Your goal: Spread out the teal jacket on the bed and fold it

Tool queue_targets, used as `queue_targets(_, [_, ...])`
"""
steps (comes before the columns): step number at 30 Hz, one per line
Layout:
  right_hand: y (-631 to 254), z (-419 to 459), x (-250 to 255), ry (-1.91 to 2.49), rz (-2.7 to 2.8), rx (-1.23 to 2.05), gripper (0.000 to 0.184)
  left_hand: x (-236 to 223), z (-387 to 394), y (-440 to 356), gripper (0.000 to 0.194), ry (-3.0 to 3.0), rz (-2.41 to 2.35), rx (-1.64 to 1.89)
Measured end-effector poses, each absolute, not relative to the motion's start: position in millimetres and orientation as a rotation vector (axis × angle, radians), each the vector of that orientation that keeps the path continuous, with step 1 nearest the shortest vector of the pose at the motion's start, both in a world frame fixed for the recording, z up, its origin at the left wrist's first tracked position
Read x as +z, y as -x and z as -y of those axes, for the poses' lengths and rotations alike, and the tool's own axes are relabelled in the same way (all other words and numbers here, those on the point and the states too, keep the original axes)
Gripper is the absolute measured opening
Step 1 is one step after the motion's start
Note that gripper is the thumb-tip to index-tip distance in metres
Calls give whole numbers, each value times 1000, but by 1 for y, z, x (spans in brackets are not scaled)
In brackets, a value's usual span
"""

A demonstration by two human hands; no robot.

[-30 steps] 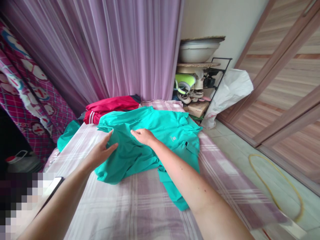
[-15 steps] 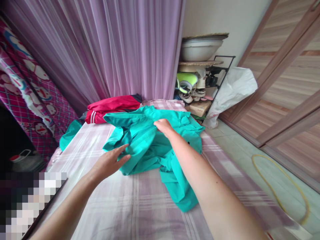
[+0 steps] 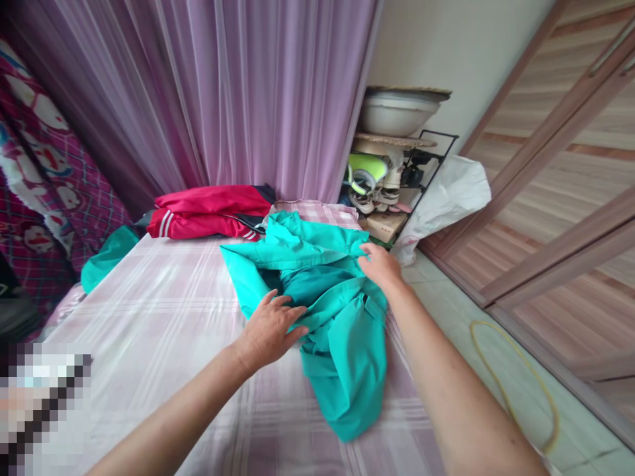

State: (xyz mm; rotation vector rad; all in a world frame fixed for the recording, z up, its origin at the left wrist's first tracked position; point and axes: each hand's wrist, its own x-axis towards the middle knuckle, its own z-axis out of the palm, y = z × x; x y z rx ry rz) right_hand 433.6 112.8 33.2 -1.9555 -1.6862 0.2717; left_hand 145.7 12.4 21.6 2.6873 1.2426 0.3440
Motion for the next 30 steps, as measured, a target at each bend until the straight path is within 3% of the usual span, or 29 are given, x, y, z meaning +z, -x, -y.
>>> queue_targets(3, [-378,-119,47,1735,2136,-6,49,24,-23,-142,34,-2644,-1247,390])
queue_targets(6, [-321,-130,45,1672,2459,-5,77,21,-31,-136,36,-2561,-1442,517])
queue_targets(8, [-295,-141,38,1711,2545,44,86,12,-35,-132,44,-2518,-1567,532])
queue_targets(11, [-276,-164,29,1819,2538,183,69,-5,-38,-131,60,-2446,-1554,396])
queue_targets(14, [-283,-189,26,1889,2513,313,37,-12,-40,-135,64,-2387,-1433,358])
queue_targets(17, [-319,-211,26,1858,2441,580,24,-4,-42,-137,63,-2365,-1314,410])
queue_targets(21, [-386,-224,19,1755,1770,1194,32,7,-44,-138,60,-2357,-1197,384])
queue_targets(26, [-430,-219,6,1752,1411,1302,49,12,-57,-146,38,-2452,-1025,368])
queue_targets(30, [-434,-216,5,1646,1332,1491,51,23,-93,-146,36,-2555,-1120,542])
